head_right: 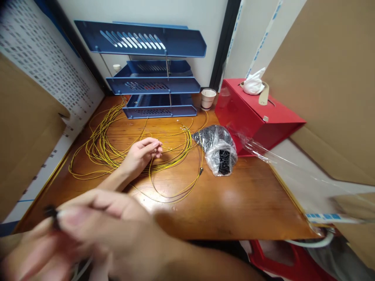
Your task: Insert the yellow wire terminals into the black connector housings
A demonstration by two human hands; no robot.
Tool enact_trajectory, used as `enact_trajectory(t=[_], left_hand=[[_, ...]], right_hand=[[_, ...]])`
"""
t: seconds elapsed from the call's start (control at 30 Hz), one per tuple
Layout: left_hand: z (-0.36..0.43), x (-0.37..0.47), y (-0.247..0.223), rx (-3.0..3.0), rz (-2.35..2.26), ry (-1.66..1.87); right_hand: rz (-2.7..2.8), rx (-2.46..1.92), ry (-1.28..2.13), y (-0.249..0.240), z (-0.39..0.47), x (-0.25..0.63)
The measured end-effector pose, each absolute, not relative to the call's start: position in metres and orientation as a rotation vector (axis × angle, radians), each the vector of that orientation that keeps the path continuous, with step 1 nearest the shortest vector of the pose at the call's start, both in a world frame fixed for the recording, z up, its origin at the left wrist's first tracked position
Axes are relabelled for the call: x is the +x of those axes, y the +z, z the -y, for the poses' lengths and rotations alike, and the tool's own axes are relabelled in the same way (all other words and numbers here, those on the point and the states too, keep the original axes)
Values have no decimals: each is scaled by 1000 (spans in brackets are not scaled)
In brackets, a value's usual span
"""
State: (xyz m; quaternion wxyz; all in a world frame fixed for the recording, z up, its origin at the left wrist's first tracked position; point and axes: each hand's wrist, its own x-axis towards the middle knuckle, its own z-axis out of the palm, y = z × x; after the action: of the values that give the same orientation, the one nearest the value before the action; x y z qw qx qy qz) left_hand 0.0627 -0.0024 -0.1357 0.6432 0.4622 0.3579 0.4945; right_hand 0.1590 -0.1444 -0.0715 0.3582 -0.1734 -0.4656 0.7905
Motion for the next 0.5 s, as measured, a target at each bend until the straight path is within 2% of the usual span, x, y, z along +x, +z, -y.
enact_trajectory(t=[0.1, 0.2, 0.33, 0.5], left_hand=[[3, 63, -137, 1048, -840, 1097], [4, 63, -137, 1038, -843, 1083], [6, 65, -137, 1040, -821, 1094], [13, 72, -136, 1122, -828, 1045]], right_hand=[[1087, -759, 1881, -72, 122, 186], [1182, -1079, 1574, -71, 87, 222], [1218, -1148, 1199, -75, 45, 248], [1151, -1188, 1114, -98, 31, 250]])
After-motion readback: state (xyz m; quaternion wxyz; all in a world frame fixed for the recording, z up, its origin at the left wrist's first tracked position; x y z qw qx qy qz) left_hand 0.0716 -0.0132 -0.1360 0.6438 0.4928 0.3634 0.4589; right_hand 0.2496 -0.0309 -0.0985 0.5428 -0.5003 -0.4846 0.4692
